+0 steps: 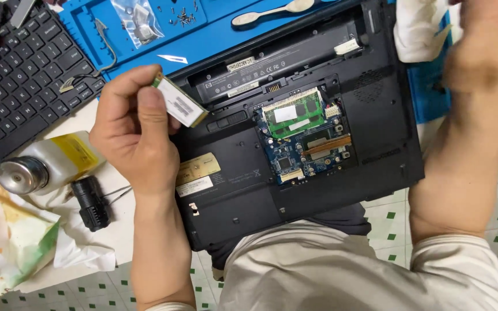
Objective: Cleaning internal motherboard components with a brush and installing a Wi-Fi card into a laptop.
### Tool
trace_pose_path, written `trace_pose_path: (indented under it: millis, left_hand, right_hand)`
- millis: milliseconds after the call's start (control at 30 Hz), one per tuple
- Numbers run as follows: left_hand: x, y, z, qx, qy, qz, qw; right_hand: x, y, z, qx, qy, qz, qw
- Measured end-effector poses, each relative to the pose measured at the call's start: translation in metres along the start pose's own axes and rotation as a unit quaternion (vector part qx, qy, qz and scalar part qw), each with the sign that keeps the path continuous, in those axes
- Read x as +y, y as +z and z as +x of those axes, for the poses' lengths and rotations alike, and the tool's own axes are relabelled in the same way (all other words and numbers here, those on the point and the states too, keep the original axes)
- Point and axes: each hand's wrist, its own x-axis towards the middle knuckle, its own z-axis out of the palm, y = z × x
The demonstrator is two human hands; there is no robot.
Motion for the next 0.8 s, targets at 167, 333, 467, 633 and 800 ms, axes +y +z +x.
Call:
trace_pose_path:
  millis: [167,333,467,633,800]
  left_hand:
    - [-0.001,-0.005,0.007,0.03,0.09,0.076,0.993]
    - [0.011,-0.012,0.001,-0.027,0.056,0.03,0.998]
    - [0.036,-0.018,-0.027,-0.129,-0.03,0.193,0.972]
    - [0.044,-0.015,-0.065,-0.15,-0.122,0.299,0.935]
    - [0.031,-0.015,-0.092,-0.061,-0.048,0.341,0.937]
  right_hand:
    - [-0.006,-0.055,-0.05,-0.014,-0.076,-0.152,0.985]
    - [-0.114,-0.05,-0.095,-0.001,-0.203,-0.053,0.978]
    - [-0.098,-0.037,-0.119,0.012,-0.168,-0.144,0.975]
    - [-0.089,-0.034,-0.116,0.069,-0.208,-0.209,0.953]
    - [-0.082,-0.034,-0.103,0.144,-0.208,-0.218,0.943]
